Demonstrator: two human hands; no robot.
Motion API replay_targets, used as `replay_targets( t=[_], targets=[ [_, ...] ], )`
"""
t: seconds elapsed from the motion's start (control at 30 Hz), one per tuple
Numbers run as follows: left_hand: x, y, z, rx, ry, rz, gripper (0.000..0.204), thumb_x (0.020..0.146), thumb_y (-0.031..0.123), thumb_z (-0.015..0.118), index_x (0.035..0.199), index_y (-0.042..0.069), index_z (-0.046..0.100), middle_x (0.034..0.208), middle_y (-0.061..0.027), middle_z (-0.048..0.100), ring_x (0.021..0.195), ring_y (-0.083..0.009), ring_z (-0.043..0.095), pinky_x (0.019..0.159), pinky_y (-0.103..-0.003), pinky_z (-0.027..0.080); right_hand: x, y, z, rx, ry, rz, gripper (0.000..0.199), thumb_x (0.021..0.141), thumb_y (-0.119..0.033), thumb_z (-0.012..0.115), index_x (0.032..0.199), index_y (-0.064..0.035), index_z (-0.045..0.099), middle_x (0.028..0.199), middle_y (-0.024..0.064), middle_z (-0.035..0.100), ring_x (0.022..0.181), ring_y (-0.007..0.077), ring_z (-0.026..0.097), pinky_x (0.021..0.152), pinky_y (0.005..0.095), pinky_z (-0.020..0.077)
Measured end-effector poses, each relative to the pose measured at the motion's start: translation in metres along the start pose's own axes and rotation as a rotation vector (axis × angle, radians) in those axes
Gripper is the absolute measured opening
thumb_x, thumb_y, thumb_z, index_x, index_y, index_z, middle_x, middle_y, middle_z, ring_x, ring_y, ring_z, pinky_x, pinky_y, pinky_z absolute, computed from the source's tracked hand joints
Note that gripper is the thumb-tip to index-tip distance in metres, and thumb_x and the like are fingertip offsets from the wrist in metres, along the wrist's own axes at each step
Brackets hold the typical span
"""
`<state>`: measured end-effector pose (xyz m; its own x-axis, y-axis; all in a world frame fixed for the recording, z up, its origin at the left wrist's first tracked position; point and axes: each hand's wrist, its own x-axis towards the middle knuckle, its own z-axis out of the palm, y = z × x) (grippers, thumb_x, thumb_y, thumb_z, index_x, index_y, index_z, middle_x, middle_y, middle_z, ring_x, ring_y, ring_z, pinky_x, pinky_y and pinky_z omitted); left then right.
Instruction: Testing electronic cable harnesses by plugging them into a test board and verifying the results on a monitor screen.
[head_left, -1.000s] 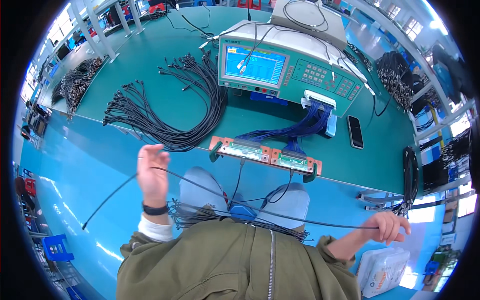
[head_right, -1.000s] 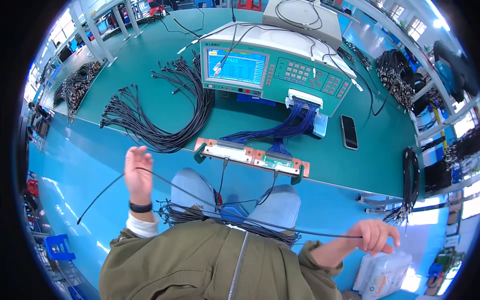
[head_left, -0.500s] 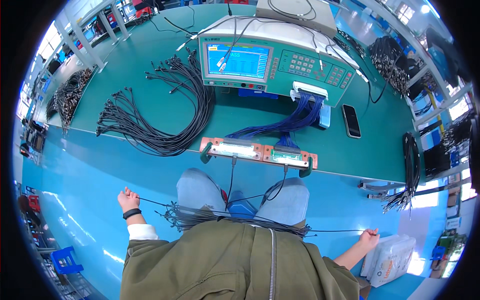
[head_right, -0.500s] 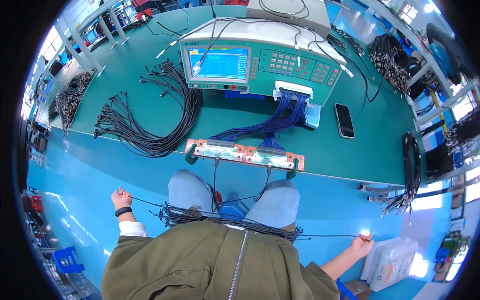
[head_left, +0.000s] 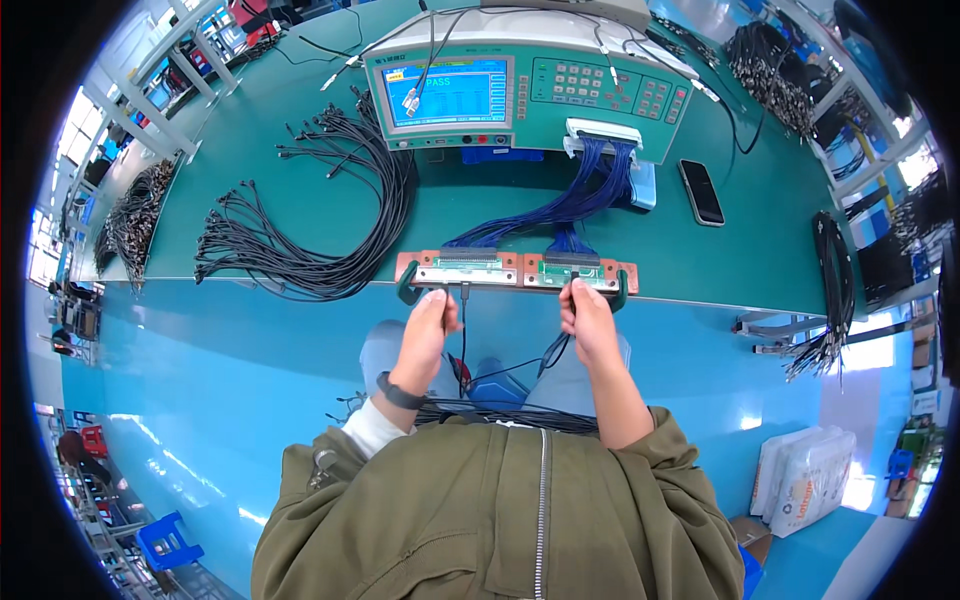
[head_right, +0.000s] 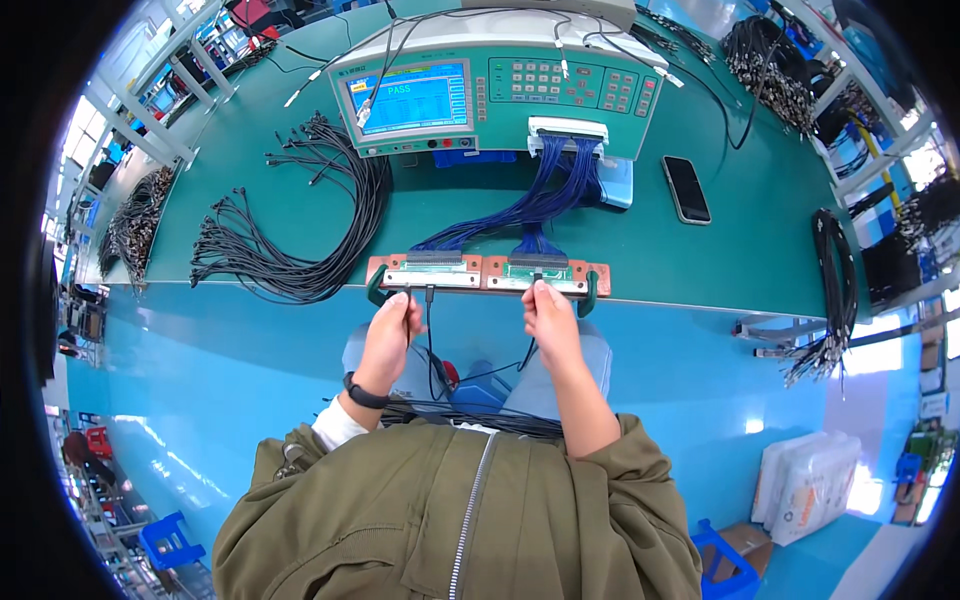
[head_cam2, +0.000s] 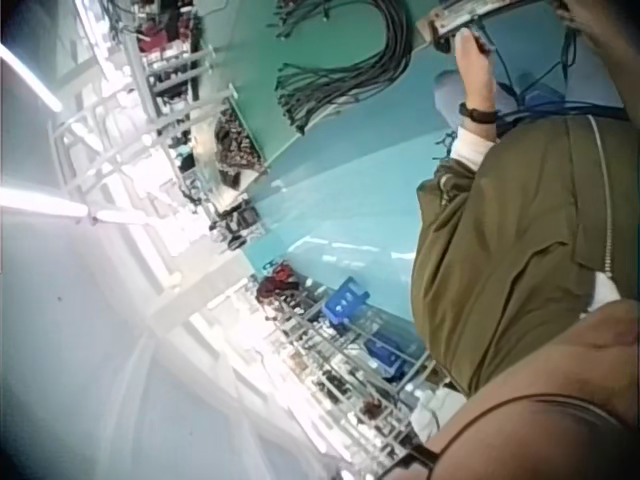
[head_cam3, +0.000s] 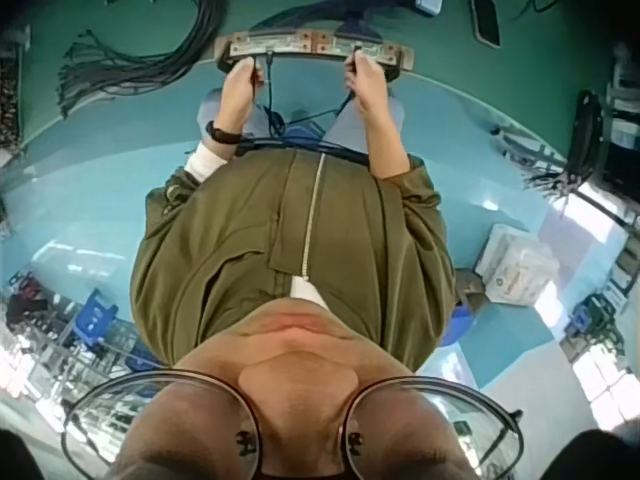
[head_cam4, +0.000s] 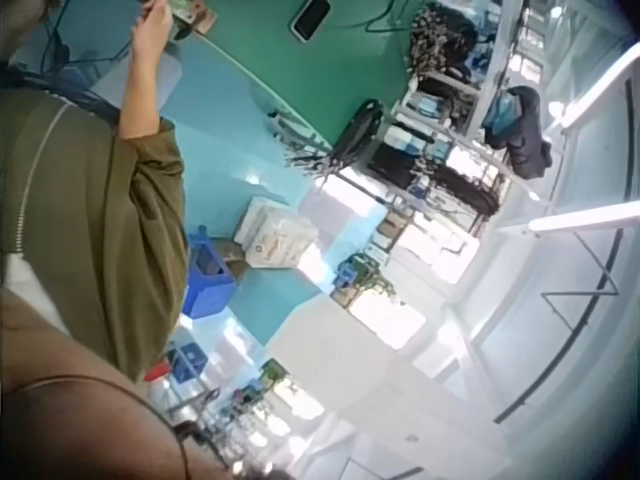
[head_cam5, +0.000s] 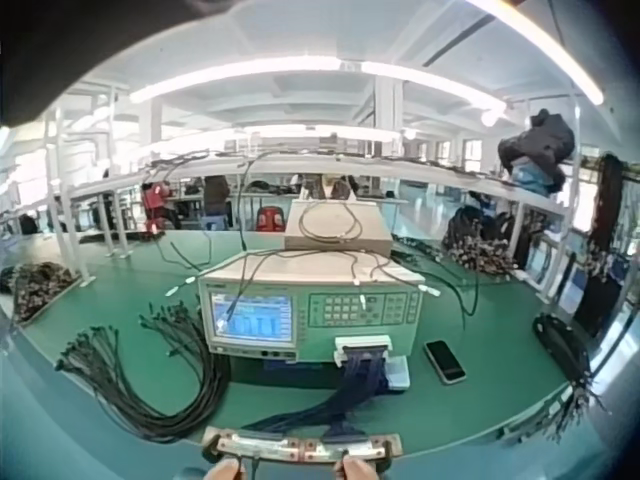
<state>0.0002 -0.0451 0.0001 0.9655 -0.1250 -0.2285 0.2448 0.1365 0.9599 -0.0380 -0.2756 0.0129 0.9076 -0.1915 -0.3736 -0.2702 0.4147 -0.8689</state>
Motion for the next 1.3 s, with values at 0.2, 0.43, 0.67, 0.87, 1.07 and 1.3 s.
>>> replay_targets(
  t=[0.2, 0.43, 0.67, 0.87, 1.07, 1.3],
  targets=[
    [0.014, -0.009, 0.030, 0.178, 0.091, 0.217, 0.024, 0.094, 0.022, 0.037, 0.086, 0.004, 0.051, 0.072, -0.0031, 0.051, 0.063, -0.0129, 0.047, 0.060, -0.025, 0.041, -0.006, 0.008, 0.003, -0.096, 0.079, -0.018, 0.027, 0.095, -0.024, 0.036, 0.082, -0.0052, 0.051, 0.073, 0.0022, 0.048, 0.058, 0.0064, 0.037, 0.047, 0.0183, 0.0315],
    [0.011, 0.008, 0.047, 0.044, -0.005, -0.084, 0.021, 0.095, 0.022, 0.038, 0.086, 0.006, 0.050, 0.084, -0.0025, 0.051, 0.065, -0.0089, 0.043, 0.059, -0.021, 0.037, 0.003, 0.013, -0.008, 0.011, 0.001, -0.059, 0.027, 0.095, -0.023, 0.037, 0.077, -0.0067, 0.049, 0.071, 0.0005, 0.046, 0.053, 0.0045, 0.033, 0.044, 0.0173, 0.0277],
    [0.013, -0.001, 0.044, -0.009, -0.021, -0.055, 0.020, 0.095, 0.023, 0.039, 0.084, 0.008, 0.048, 0.075, 0.0008, 0.045, 0.060, -0.0061, 0.037, 0.054, -0.019, 0.032, 0.004, 0.017, -0.006, 0.052, 0.012, -0.082, 0.027, 0.094, -0.022, 0.038, 0.075, -0.0072, 0.048, 0.069, 0.0005, 0.045, 0.052, 0.0039, 0.032, 0.044, 0.0170, 0.0269],
    [0.008, -0.004, 0.052, -0.079, 0.025, 0.011, 0.020, 0.095, 0.023, 0.039, 0.084, 0.009, 0.047, 0.070, 0.0028, 0.041, 0.057, -0.0047, 0.033, 0.051, -0.019, 0.028, -0.006, 0.035, -0.009, 0.058, 0.007, -0.061, 0.026, 0.094, -0.023, 0.038, 0.075, -0.0072, 0.048, 0.067, 0.0002, 0.044, 0.051, 0.0039, 0.031, 0.043, 0.0174, 0.0252],
    [0.002, -0.006, 0.053, -0.108, 0.046, 0.013, 0.019, 0.095, 0.023, 0.039, 0.084, 0.009, 0.047, 0.069, 0.0032, 0.040, 0.057, -0.0044, 0.032, 0.051, -0.018, 0.028, 0.000, 0.032, -0.020, -0.004, -0.019, 0.005, 0.027, 0.094, -0.024, 0.038, 0.076, -0.0074, 0.048, 0.065, -0.0006, 0.041, 0.051, 0.0037, 0.030, 0.042, 0.0178, 0.0236],
    [-0.027, -0.015, 0.065, -0.018, 0.022, 0.086, 0.018, 0.095, 0.022, 0.041, 0.085, 0.007, 0.047, 0.068, 0.0023, 0.040, 0.056, -0.0043, 0.033, 0.050, -0.018, 0.029, 0.004, 0.027, -0.016, -0.084, 0.022, 0.013, 0.026, 0.094, -0.023, 0.039, 0.076, -0.0072, 0.048, 0.065, -0.0008, 0.040, 0.051, 0.0038, 0.030, 0.042, 0.0178, 0.0232]
  ],
)
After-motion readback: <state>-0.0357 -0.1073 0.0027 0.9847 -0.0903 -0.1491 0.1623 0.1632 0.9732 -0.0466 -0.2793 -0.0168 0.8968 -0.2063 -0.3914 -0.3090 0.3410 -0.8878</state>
